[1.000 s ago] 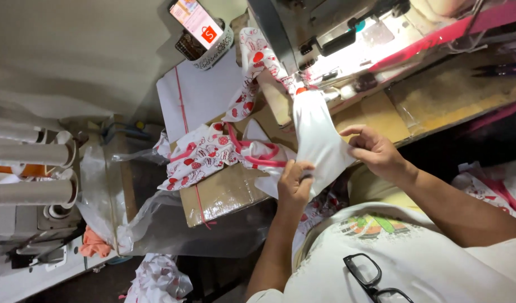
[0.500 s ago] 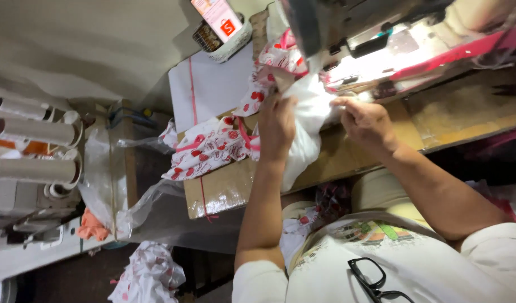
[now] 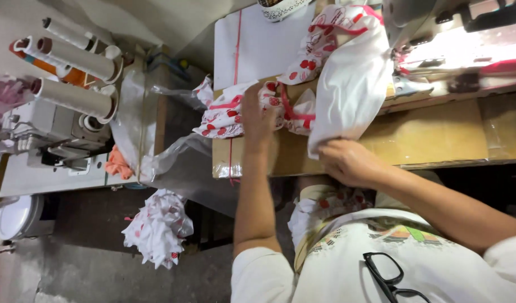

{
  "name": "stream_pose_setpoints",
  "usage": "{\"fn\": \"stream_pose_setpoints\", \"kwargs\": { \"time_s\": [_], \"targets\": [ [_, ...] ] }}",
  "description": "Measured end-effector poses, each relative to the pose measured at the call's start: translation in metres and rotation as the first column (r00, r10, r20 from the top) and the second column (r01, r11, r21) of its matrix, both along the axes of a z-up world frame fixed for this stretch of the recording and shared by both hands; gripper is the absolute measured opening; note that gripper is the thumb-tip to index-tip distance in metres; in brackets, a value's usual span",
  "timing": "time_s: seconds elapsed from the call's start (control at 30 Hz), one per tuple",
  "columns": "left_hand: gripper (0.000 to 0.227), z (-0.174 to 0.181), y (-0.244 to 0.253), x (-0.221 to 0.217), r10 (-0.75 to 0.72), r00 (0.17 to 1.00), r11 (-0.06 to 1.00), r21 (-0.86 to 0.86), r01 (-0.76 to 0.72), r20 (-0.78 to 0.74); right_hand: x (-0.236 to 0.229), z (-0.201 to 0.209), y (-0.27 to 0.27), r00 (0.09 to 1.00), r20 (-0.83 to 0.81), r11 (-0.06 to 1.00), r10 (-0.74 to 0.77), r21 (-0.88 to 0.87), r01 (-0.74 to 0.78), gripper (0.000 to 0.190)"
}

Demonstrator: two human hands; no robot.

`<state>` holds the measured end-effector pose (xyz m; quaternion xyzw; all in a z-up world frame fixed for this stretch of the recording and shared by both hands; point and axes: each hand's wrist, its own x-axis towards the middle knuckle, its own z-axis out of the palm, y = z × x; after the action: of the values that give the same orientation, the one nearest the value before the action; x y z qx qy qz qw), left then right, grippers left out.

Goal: Sorting and stacking fabric garments with elastic trim at a sewing workstation.

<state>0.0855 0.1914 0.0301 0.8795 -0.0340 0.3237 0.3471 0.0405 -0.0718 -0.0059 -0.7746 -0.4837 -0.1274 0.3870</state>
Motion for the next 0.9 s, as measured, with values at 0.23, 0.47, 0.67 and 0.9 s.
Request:
{"fn": "stream_pose_setpoints", "kwargs": {
  "time_s": [0.23,0.47,0.67,0.9],
  "targets": [
    [0.034,-0.1,0.114,-0.009,0.382,0.806,0.813,0.58,-0.06,-0.453,0.027,0.014,0.022,0.914,-0.385,0.986,-0.125,-0.15,0.072,0.021],
    [0.036,-0.059,0.389,-0.023,0.543,0.754,0.568,0.5,-0.654,0.369,-0.022,-0.035,-0.042,0.912,-0.395,0.986,-0.106,0.076,0.148,0.025],
    [0.087,0.001,0.493,-0.081,0.743,0.667,0.665,-0.046,-0.745,-0.055,-0.057,-0.027,-0.083,0.737,-0.676,1.0,0.018,0.023,-0.004,0.016],
    [0.028,-0.04,0.129,-0.181,0.338,0.631,0.937,0.192,-0.29,-0.699,-0.057,-0.105,-0.075,0.535,-0.834,0.925,-0.138,-0.302,-0.232,0.04]
  ]
}}
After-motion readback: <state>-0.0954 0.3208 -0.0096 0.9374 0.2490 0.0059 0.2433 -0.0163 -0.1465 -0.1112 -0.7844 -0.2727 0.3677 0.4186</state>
